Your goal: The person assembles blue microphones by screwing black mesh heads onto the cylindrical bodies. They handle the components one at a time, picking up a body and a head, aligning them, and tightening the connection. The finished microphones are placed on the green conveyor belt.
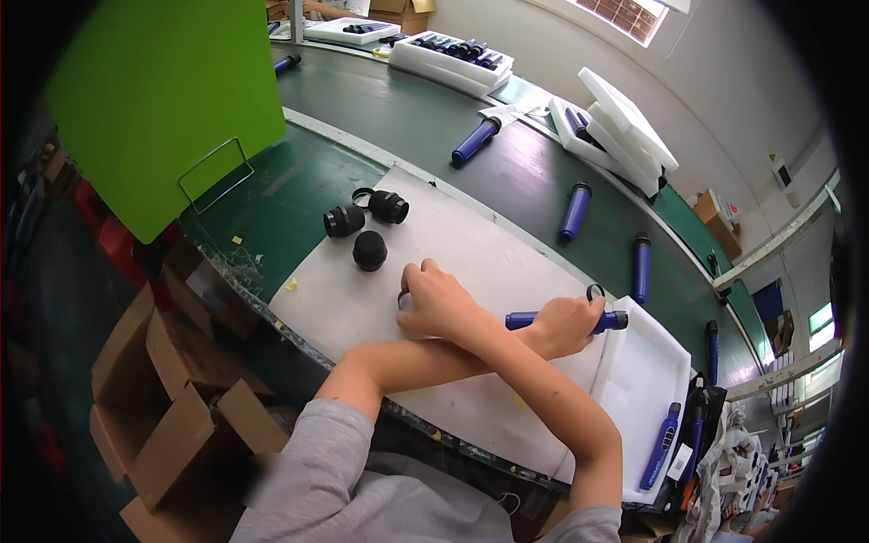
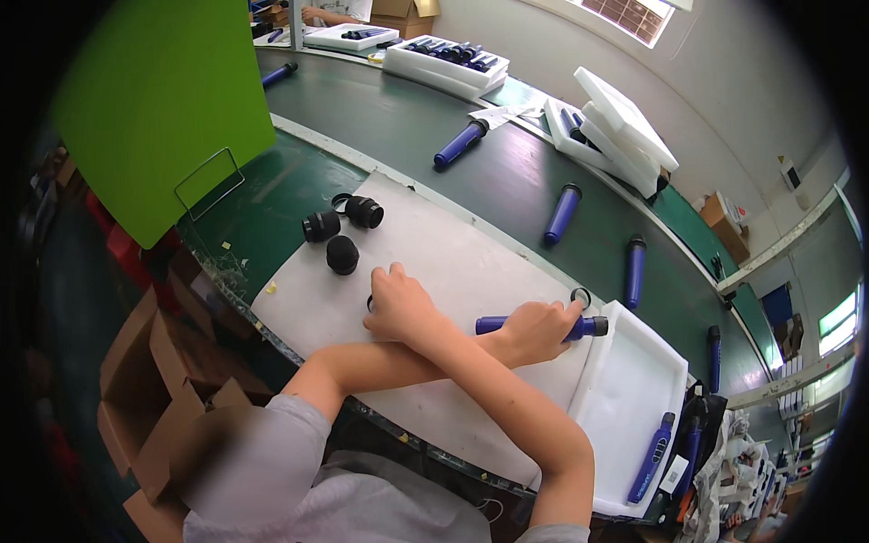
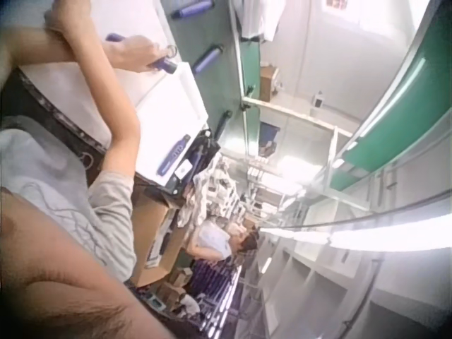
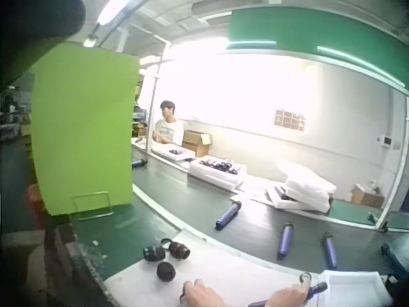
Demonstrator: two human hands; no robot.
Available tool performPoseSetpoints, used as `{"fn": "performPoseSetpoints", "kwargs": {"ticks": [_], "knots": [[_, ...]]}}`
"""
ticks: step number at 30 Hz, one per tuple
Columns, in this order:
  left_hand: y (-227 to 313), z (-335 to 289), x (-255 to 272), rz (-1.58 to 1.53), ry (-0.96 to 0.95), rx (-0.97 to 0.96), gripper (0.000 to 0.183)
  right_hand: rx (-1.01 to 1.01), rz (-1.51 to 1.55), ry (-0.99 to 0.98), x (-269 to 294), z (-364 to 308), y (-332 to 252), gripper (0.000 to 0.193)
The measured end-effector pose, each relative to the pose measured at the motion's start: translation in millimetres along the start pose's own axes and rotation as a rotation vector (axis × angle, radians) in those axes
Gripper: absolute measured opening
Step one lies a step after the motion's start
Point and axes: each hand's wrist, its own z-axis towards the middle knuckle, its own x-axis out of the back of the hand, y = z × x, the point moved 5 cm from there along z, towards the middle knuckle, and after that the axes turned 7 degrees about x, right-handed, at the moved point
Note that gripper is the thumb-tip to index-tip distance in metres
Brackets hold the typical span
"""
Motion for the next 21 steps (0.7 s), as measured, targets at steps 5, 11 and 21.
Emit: {"fn": "performPoseSetpoints", "kwargs": {"ticks": [5, 11, 21], "knots": [[-7, 0, 1, -0.029, 0.007, 0.011, 0.037, -0.054, 0.055, 0.329, 13, 25, -21, 0.049], [0, -1, -3, 0.018, -0.033, 0.001, 0.041, -0.004, -0.076, 0.279, 7, 56, -25, 0.054], [-21, 21, 33, -0.101, -0.029, 0.081, 0.047, 0.324, 0.169, 0.713, 67, -126, -77, 0.061]]}}
